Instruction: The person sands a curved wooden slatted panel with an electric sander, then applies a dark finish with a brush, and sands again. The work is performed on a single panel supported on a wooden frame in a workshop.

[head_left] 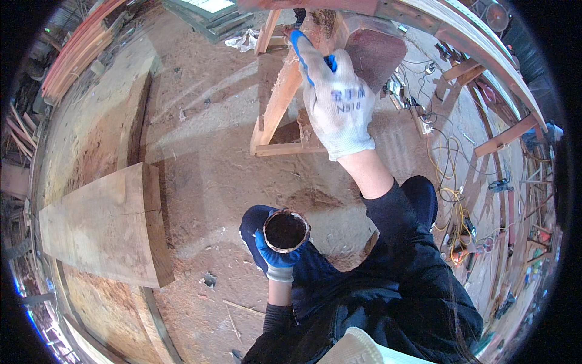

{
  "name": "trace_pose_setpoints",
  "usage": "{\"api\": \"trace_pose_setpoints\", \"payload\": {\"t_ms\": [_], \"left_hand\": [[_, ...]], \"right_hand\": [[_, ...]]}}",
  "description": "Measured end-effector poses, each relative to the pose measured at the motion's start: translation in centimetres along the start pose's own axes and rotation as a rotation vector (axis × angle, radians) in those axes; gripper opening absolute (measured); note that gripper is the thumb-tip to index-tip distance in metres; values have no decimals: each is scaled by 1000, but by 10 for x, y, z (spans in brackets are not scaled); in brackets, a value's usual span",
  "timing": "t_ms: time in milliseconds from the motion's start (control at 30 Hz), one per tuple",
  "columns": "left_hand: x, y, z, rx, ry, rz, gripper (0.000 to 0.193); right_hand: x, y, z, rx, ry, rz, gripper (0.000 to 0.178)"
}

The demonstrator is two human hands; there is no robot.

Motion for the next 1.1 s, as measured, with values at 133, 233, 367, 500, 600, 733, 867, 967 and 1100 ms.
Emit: {"api": "trace_pose_setpoints", "payload": {"t_ms": [133, 233, 367, 500, 600, 733, 867, 967, 1100], "left_hand": [[-1, 2, 11, -66, 48, -44, 64], [0, -1, 10, -33, 52, -24, 64], [0, -4, -1, -25, 11, -36, 64], [-1, -5, 3, -23, 2, 7, 66], [-3, -5, 7, -39, 15, 10, 66], [-4, 0, 9, -72, 57, -22, 67], [-4, -3, -1, -14, 3, 28, 65], [-3, 0, -2, -44, -9, -14, 65], [-1, 4, -2, -75, -2, -33, 65]], "right_hand": [[-5, 5, 11, 14, 153, 92, 61], [-17, 9, 11, 57, 170, 82, 58], [-19, 11, -6, 175, 48, 5, 51], [-14, 15, -4, 144, 70, 37, 51], [-16, 11, 12, 76, 123, 53, 50], [-36, 3, 27, 87, 86, 0, 49], [-26, 1, 19, 126, 59, 41, 48], [-23, 3, 23, 82, 161, 81, 43], [-24, 5, 17, 106, 165, 66, 45]]}}
Point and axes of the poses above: each hand's wrist, its own x-axis away from the middle knuckle, its own z-axis out of the back of the hand, y = z × x, the point moved 7 cm from there along -x, towards the middle knuckle, and after that the axes turned 3 degrees about z, right-handed, at the moved point
